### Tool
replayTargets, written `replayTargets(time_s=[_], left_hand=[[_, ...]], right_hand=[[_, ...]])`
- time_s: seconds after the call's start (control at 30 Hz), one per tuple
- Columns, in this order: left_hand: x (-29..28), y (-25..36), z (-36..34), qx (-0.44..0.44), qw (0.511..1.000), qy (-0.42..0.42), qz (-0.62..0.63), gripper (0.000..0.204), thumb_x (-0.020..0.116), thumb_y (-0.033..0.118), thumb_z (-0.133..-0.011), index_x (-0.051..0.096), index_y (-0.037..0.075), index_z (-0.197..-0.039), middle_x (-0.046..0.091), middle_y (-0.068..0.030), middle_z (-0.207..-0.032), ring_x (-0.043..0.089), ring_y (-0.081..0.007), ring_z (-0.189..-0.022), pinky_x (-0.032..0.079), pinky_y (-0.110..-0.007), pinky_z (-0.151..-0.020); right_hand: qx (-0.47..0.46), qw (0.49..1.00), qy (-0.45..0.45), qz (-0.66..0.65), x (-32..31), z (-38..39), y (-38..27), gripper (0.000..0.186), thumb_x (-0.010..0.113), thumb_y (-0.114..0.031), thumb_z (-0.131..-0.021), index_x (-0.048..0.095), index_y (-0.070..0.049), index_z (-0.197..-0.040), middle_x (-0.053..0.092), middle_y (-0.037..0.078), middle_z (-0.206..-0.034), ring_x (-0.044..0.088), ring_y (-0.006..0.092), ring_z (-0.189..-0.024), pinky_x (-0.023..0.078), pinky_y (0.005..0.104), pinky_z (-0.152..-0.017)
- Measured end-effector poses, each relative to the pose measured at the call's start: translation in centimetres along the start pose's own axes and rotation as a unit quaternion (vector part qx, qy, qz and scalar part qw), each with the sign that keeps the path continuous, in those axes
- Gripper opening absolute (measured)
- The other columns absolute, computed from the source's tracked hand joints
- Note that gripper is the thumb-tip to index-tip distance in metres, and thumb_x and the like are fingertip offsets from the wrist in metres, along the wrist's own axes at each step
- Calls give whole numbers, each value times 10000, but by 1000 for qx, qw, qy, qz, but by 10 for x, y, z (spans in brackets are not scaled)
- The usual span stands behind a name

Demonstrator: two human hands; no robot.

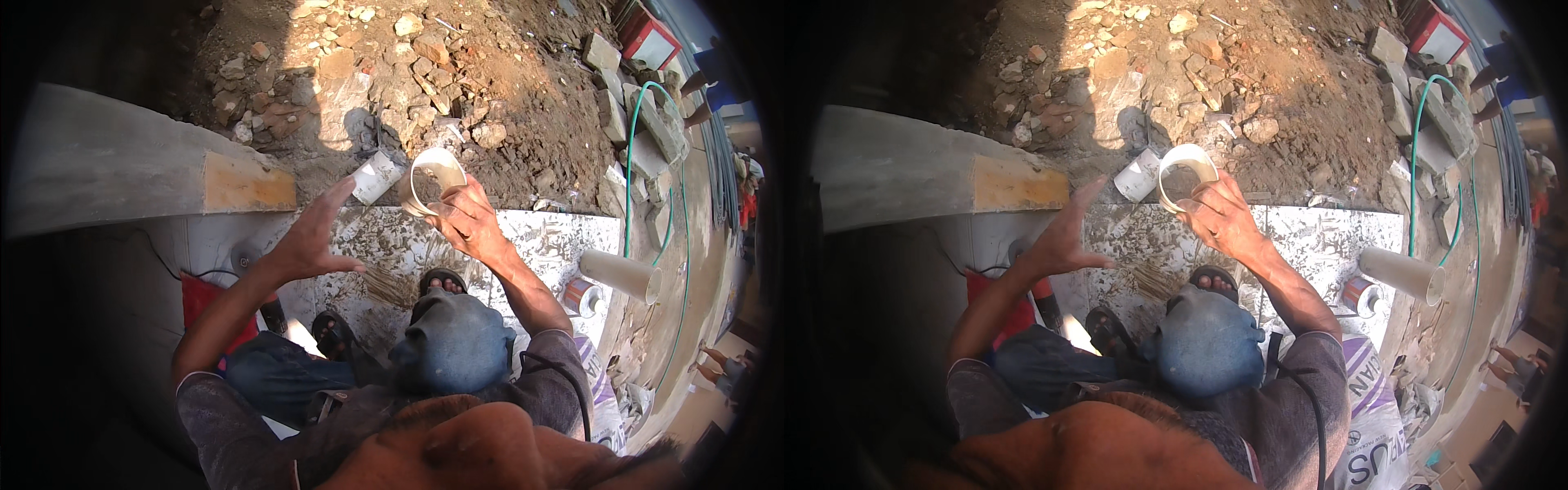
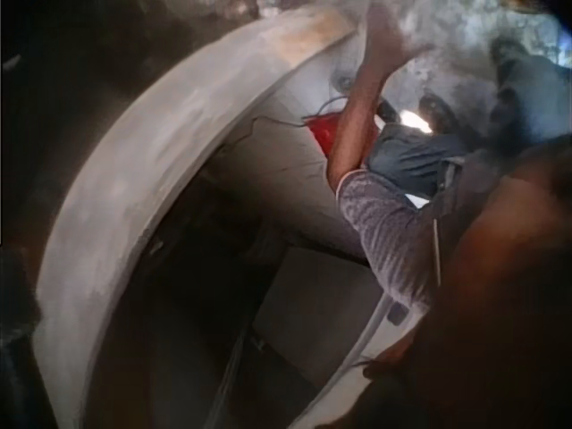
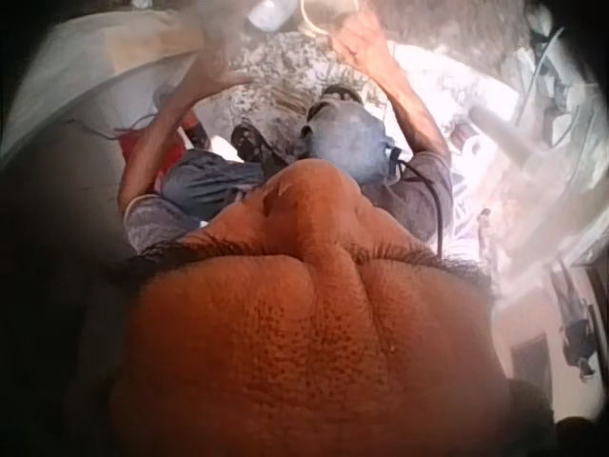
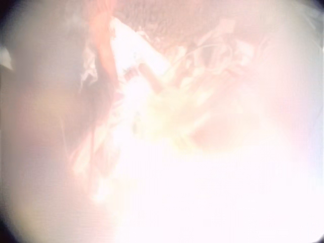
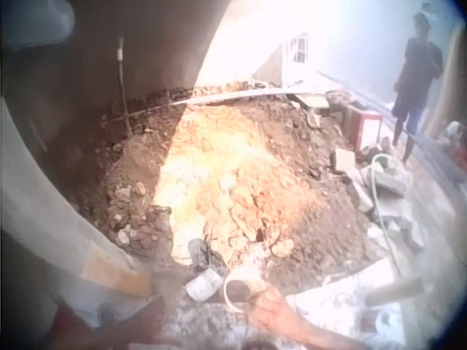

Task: The person uses an angle grinder to cut a section of PVC pipe on a tiled surface, applies adhesive from a small can to the interior and exterior of the pipe and a fitting, and then joins the pipe to a wall-mounted drainage outlet.

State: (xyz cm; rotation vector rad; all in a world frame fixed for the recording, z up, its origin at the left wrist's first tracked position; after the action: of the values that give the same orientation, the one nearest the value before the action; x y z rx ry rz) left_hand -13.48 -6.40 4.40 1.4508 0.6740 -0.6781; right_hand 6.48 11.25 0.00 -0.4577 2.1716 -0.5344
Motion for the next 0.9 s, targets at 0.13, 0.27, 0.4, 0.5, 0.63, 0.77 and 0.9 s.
replayTargets(time_s=[0.13, 0.27, 0.4, 0.5, 0.63, 0.77, 0.9], left_hand=[[76, 1, -70, 36, 982, 76, 170, 1218, 907, 446, -574, 193, 9, -1458, 366, -220, -1428, 381, -359, -1340, 332, -453, -1100], [93, 9, -83, 40, 963, 90, 251, 1140, 935, 319, -564, 255, 18, -1427, 457, -175, -1335, 489, -316, -1249, 413, -414, -1034], [89, 12, -86, 128, 964, 98, 212, 1115, 929, 267, -563, 267, 15, -1424, 456, -162, -1342, 485, -289, -1254, 411, -404, -1034], [92, 8, -79, 120, 955, 78, 261, 1136, 935, 267, -549, 258, 12, -1425, 446, -160, -1356, 470, -282, -1267, 399, -409, -1042], [93, 9, -78, 84, 954, 61, 281, 1168, 940, 276, -546, 225, 12, -1431, 443, -168, -1357, 461, -274, -1272, 393, -410, -1047], [96, 12, -79, 89, 946, 78, 303, 1155, 947, 282, -538, 240, 9, -1409, 460, -169, -1331, 479, -263, -1250, 401, -404, -1038], [94, 17, -75, 10, 950, 63, 306, 1055, 922, 297, -562, 296, 7, -1359, 489, -156, -1281, 502, -257, -1214, 420, -388, -1013]], right_hand=[[-24, 998, 50, -10, -9, 3, -27, 400, 852, -206, -683, 660, -113, -1021, 579, 64, -993, 590, 240, -994, 425, 501, -979], [109, 975, 140, -135, -11, 14, -6, 1047, 938, -364, -565, 352, -128, -1400, 424, 196, -1323, 463, 295, -1246, 380, 501, -1037], [244, 874, 79, -413, 10, 20, -1, 1222, 949, -382, -538, 217, -74, -1466, 418, 192, -1382, 425, 314, -1307, 347, 462, -1082], [255, 882, 13, -397, 13, 26, 5, 1296, 969, -395, -481, 209, -32, -1465, 427, 179, -1391, 412, 295, -1325, 337, 443, -1093], [309, 829, 46, -463, 11, 19, 4, 1191, 960, -307, -489, 279, -31, -1426, 476, 130, -1333, 453, 250, -1278, 355, 422, -1076], [318, 822, 56, -470, 14, 22, 7, 1141, 958, -277, -483, 321, -27, -1395, 507, 110, -1290, 481, 227, -1241, 379, 399, -1053], [335, 790, 73, -509, 15, 21, 4, 1069, 940, -239, -509, 349, -18, -1372, 540, 102, -1245, 515, 217, -1198, 405, 383, -1031]])
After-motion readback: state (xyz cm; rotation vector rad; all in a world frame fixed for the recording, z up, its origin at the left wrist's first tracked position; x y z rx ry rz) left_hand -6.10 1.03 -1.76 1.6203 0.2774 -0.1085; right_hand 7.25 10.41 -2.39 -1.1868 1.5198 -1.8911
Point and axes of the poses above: each hand's wrist, its own z-axis away from the middle knuckle, its own x-axis out of the palm, y = z × x, the point moved 4 cm from there along -z, towards the middle knuckle
